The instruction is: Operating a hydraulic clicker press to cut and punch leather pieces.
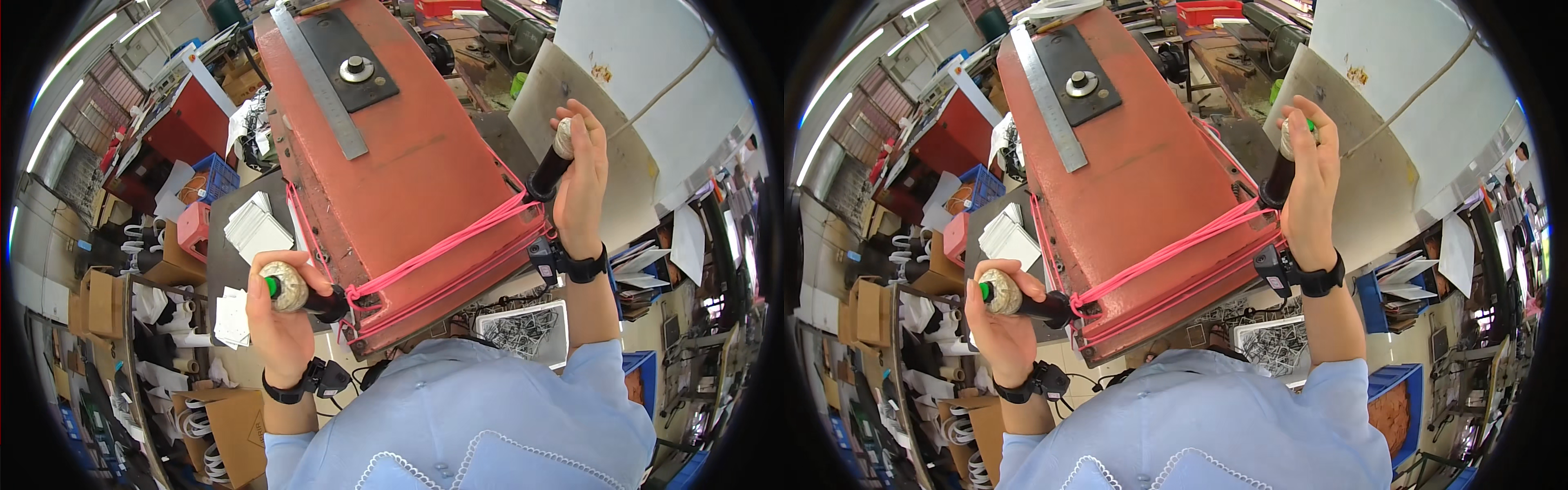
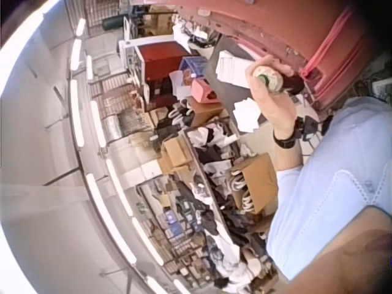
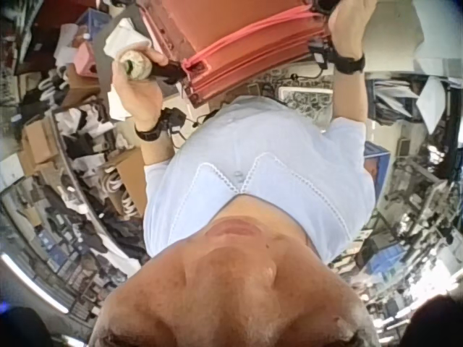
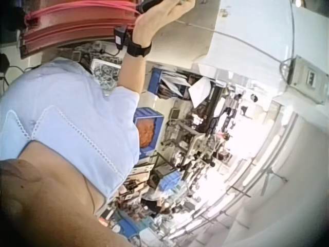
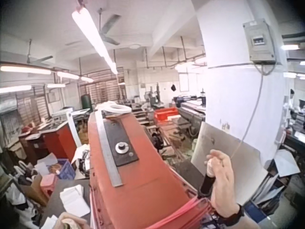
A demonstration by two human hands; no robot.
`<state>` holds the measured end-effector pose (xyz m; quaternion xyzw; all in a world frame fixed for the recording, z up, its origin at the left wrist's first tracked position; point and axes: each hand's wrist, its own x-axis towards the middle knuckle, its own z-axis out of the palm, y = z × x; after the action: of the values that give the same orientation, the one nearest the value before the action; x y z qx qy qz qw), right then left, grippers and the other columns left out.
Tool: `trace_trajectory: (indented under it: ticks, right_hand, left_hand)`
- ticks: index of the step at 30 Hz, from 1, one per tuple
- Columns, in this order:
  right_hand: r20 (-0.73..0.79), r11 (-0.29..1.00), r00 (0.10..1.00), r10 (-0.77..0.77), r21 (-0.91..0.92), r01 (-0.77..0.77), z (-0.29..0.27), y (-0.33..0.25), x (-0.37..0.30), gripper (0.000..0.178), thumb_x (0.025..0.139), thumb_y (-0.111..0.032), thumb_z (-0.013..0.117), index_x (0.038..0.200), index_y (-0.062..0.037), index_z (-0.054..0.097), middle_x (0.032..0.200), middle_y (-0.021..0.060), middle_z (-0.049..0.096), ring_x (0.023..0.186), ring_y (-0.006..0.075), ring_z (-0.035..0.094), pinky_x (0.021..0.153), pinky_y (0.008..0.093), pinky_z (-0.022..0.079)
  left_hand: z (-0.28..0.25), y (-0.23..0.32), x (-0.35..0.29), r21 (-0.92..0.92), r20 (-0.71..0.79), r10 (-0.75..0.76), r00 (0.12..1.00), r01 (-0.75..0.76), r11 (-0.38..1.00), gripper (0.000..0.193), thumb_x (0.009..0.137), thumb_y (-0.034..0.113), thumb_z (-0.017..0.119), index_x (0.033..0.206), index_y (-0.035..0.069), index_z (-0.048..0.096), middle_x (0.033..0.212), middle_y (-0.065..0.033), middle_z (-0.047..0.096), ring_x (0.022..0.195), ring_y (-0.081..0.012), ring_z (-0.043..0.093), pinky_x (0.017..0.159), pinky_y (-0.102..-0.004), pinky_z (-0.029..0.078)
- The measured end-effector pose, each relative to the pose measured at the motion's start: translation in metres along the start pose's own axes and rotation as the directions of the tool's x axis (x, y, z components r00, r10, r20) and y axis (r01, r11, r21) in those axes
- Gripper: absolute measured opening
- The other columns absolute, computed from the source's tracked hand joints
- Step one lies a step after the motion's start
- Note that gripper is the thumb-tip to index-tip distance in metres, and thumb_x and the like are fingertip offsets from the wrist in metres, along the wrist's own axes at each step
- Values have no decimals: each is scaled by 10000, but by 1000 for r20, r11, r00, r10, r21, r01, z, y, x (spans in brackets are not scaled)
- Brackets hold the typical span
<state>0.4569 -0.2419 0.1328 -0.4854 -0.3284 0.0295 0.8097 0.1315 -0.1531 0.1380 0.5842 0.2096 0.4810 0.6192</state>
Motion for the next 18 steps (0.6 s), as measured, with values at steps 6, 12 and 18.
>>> trace_trajectory:
  ticks: [6, 12, 18]
  right_hand:
    - [85, 980, 980, 180, 75, -187, -11, -7, 5, 280, 931, -170, 559, 1134, 20, 588, 1004, 103, 646, 935, 166, 613, 874, 281, 465]
    - [95, 977, 974, 204, 46, -209, -16, 3, -1, 238, 931, -136, 512, 1094, 18, 592, 1010, 107, 641, 919, 166, 608, 870, 283, 458]
    - [108, 977, 973, 205, 46, -210, -24, 15, -6, 210, 947, -132, 497, 1076, 4, 592, 1009, 101, 632, 915, 156, 602, 872, 282, 455]
  left_hand:
    - [-4, 6, 2, 44, -72, 14, 997, -11, 999, 444, 963, 370, 362, 1071, -17, 550, 755, -100, 554, 719, -188, 530, 721, -321, 429]
    - [-21, -16, -3, 2, -15, -30, 999, 30, 1000, 524, 920, 476, 482, 1060, -25, 548, 747, -111, 599, 708, -177, 576, 711, -300, 455]
    - [-23, -29, -6, -23, -12, -40, 999, 40, 999, 511, 927, 484, 482, 1025, -14, 535, 746, -112, 592, 714, -186, 567, 731, -310, 450]
